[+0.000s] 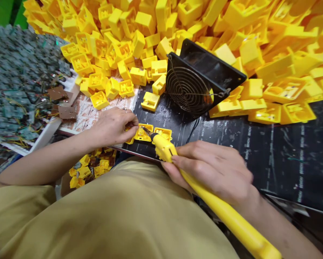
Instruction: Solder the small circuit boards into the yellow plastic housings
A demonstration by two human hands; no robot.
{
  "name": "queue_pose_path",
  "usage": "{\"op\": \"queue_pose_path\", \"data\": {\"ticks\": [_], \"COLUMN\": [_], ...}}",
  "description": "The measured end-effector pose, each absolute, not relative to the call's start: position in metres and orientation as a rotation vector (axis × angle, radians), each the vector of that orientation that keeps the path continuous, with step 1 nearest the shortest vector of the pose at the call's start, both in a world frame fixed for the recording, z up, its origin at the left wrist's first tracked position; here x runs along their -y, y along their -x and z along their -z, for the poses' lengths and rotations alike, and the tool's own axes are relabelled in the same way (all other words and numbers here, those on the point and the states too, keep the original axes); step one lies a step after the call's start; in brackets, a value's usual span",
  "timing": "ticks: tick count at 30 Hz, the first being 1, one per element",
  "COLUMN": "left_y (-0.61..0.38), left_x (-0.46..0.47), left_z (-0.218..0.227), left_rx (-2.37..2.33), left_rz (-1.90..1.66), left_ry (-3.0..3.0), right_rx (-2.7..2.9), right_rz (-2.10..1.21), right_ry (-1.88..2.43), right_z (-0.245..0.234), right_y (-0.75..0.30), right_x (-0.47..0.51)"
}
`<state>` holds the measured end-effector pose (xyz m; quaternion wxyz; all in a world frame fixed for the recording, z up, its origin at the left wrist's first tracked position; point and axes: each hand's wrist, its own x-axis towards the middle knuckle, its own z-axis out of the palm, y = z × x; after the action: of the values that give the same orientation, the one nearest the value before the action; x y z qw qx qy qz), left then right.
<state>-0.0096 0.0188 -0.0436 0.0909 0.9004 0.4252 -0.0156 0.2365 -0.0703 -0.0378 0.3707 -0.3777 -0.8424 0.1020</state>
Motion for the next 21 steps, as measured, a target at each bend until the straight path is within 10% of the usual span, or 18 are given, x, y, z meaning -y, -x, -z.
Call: {"op": "queue_pose_path", "data": {"ticks": [21], "left_y": [0.013], "left_x": [-0.017], "left_z": [0.04], "left_rx": [-1.222], "left_rz": [0.032], "left_ry": [-2.727], "right_rx": [2.065], "right_rz": [-0.332], "right_ry": [1.057], "right_z": [0.042], "right_y": [-0.24], "right_x": [0.078]}}
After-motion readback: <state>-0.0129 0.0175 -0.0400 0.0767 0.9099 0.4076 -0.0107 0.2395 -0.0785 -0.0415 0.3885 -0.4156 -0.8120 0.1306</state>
